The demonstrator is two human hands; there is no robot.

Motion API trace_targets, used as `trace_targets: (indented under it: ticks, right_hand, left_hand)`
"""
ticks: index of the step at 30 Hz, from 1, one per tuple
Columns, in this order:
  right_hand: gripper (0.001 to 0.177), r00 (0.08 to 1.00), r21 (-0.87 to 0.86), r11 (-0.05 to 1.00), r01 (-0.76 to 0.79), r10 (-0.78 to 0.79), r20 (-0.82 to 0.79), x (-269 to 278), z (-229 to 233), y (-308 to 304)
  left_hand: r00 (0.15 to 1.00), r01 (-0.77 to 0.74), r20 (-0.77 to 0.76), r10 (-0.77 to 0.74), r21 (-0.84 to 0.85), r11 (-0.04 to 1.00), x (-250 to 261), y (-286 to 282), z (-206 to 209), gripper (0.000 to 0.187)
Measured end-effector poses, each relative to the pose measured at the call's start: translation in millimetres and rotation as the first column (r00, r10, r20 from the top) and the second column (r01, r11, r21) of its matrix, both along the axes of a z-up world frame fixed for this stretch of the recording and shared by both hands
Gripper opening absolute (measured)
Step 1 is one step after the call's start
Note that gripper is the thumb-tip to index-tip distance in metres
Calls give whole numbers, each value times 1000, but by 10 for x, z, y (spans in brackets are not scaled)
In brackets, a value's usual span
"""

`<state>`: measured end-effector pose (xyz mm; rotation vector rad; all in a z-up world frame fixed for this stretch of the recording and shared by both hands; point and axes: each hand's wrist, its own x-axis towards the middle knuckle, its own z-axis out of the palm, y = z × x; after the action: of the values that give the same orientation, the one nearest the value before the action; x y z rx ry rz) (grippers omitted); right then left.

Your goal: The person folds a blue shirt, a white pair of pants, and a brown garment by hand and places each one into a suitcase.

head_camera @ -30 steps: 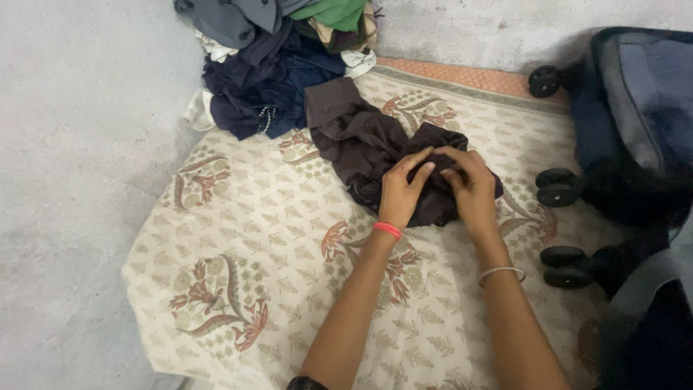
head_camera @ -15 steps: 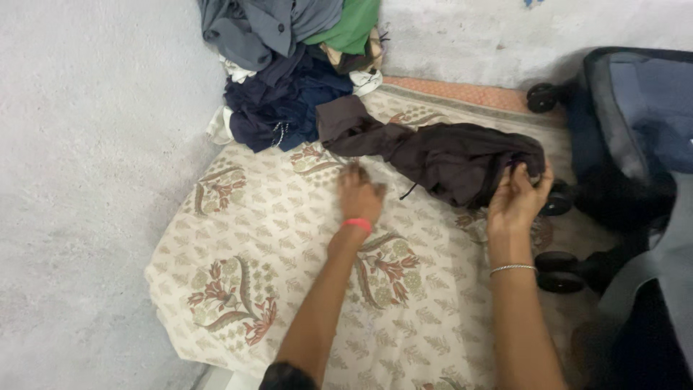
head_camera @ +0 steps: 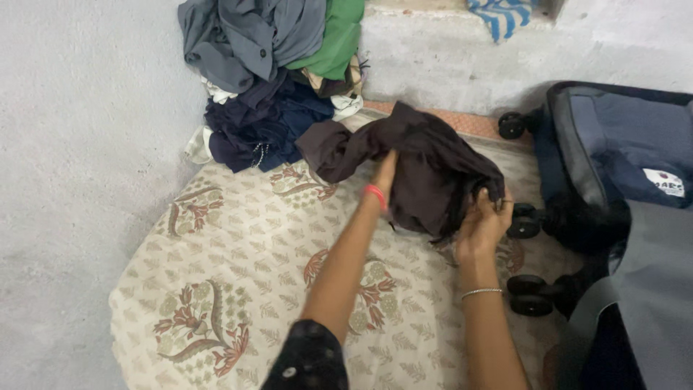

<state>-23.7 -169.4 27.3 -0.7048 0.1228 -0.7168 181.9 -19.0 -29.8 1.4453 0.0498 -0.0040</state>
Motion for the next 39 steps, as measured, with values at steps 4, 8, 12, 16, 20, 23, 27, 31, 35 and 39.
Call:
trace_targets:
  ticks: [4,8,12,16,20,23,27,31,35,39]
  right_hand:
    - [36,980,214,967,-139,104,168,104,-145,-199]
    - [34,986,477,865,-156,106,131,399,-580,-300]
    - [26,961,663,697,-273,165,222,578,-983,-493]
    - [15,959,557,781,-283,229,166,586,-1051,-624]
    - [12,948,458,830,-319,271,169,520,-958,-559]
    - [24,966,454,852,-259,229,122,437,-768,-455]
    - [44,982,282,940,-190,188,33,240,-532,-328]
    - [53,988,306,942,-135,153,-35,228,-531,-313]
    - [41,990,346,929,-130,142,-9,266,-639,-286]
    - [41,989,341,937,-79,116,-92,279,-570,-273]
  left_hand:
    - [932,-347,279,233,492,798,192,899,750,54]
    - [978,-18,206,-1,92,996,692,1728,1406,44]
    - [916,-19,262,-303,784,621,464,2006,1533,34]
    - [945,-147,195,-261,971,191,-427,1714,1299,41]
    - [910,279,-75,-408,838,468,-666,1342,890,42]
    - [812,247,70,-579,858,451,-713,1072,475,36]
    - [768,-272,410,-493,905,329,-759,812,333,75]
    - [846,-287,421,-328,877,386,-510,487,407,98]
    - [820,-344,431,-376,897,278,-193,170,184,80]
    - [909,-141,318,-269,842,520,-144,291,274,50]
